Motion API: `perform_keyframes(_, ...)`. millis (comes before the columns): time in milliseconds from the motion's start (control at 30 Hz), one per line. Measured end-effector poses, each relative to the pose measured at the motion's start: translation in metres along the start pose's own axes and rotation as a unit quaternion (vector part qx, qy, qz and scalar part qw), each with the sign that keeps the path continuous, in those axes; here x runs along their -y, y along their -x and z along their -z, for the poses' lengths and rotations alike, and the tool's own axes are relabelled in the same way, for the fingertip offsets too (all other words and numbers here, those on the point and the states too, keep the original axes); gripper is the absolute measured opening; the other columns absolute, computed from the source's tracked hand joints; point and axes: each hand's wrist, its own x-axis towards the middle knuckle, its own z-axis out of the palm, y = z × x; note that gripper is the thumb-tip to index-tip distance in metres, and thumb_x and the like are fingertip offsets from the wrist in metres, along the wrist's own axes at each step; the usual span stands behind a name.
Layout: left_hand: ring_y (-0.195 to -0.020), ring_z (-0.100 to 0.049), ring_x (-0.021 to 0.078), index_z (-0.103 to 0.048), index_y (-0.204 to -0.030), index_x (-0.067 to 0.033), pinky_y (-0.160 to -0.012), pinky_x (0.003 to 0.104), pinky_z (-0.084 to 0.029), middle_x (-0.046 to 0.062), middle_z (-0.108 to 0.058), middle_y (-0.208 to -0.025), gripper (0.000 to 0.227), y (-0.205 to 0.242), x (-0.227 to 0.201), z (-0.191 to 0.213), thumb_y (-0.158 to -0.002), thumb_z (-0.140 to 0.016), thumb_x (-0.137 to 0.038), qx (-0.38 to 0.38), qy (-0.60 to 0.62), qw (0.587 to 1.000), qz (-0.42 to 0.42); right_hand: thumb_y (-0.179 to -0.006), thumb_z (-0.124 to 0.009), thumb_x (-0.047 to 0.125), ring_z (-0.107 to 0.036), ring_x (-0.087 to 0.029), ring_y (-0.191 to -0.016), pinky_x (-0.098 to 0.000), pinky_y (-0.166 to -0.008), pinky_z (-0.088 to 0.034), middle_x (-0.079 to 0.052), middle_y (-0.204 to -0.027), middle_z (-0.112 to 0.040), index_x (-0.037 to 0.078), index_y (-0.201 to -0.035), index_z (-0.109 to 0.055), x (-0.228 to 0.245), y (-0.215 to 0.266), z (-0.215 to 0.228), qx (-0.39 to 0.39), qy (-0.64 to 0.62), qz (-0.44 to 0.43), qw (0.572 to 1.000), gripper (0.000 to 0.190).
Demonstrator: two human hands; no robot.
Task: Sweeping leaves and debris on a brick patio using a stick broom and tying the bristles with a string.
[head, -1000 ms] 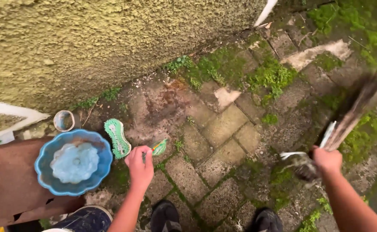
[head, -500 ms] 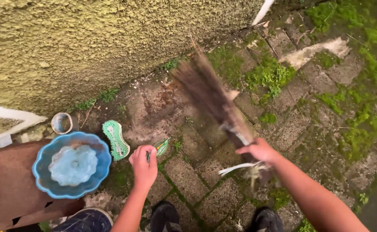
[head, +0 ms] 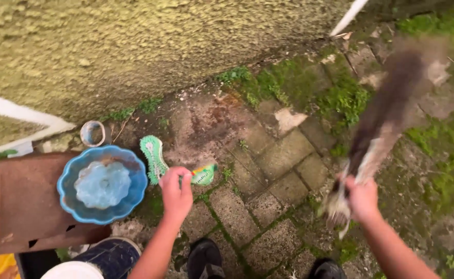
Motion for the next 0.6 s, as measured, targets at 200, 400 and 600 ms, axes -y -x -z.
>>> perform_keyframes(200, -0.086, -0.055, 0.0215, -0.054, -0.090, -0.0082, -0.082, 0.035, -0.049, 0.006, -0.058, -0.090, 0.013, -0.019, -0.046, 0.061, -0.100, -0.050, -0.003, -0.160, 0.022, 0.982, -0.097, -0.075, -0.084, 0.024, -0.071, -0.014, -0.069, -0.0278, -0.063, -0.064, -0.001, -0.093, -0.077, 0.013, -0.115, -0.070, -0.019, 0.015, -0.014, 0.379, 0.319, 0.108, 0.862, 0.043)
perform_keyframes(400, -0.097, -0.054, 0.0336, -0.054, -0.096, 0.0000, -0.093, 0.044, -0.044, 0.018, -0.055, -0.100, 0.017, -0.015, -0.081, 0.121, -0.108, -0.051, -0.012, -0.322, -0.012, 0.935, -0.144, -0.084, -0.075, 0.027, -0.075, -0.014, -0.110, -0.0286, -0.097, -0.068, 0.000, -0.123, -0.075, 0.017, -0.135, -0.057, 0.048, 0.059, -0.081, 0.607, 0.428, 0.110, 0.661, 0.054)
perform_keyframes(600, -0.098, -0.052, 0.0313, -0.049, -0.105, -0.0006, -0.094, 0.042, -0.042, 0.016, -0.050, -0.103, 0.016, -0.006, -0.092, 0.161, -0.113, -0.052, -0.014, -0.392, -0.047, 0.906, -0.151, -0.091, -0.070, 0.021, -0.073, -0.011, -0.097, -0.0237, -0.083, -0.068, 0.002, -0.109, -0.073, 0.018, -0.130, -0.058, 0.126, 0.103, -0.153, 0.623, 0.523, 0.108, 0.572, 0.041)
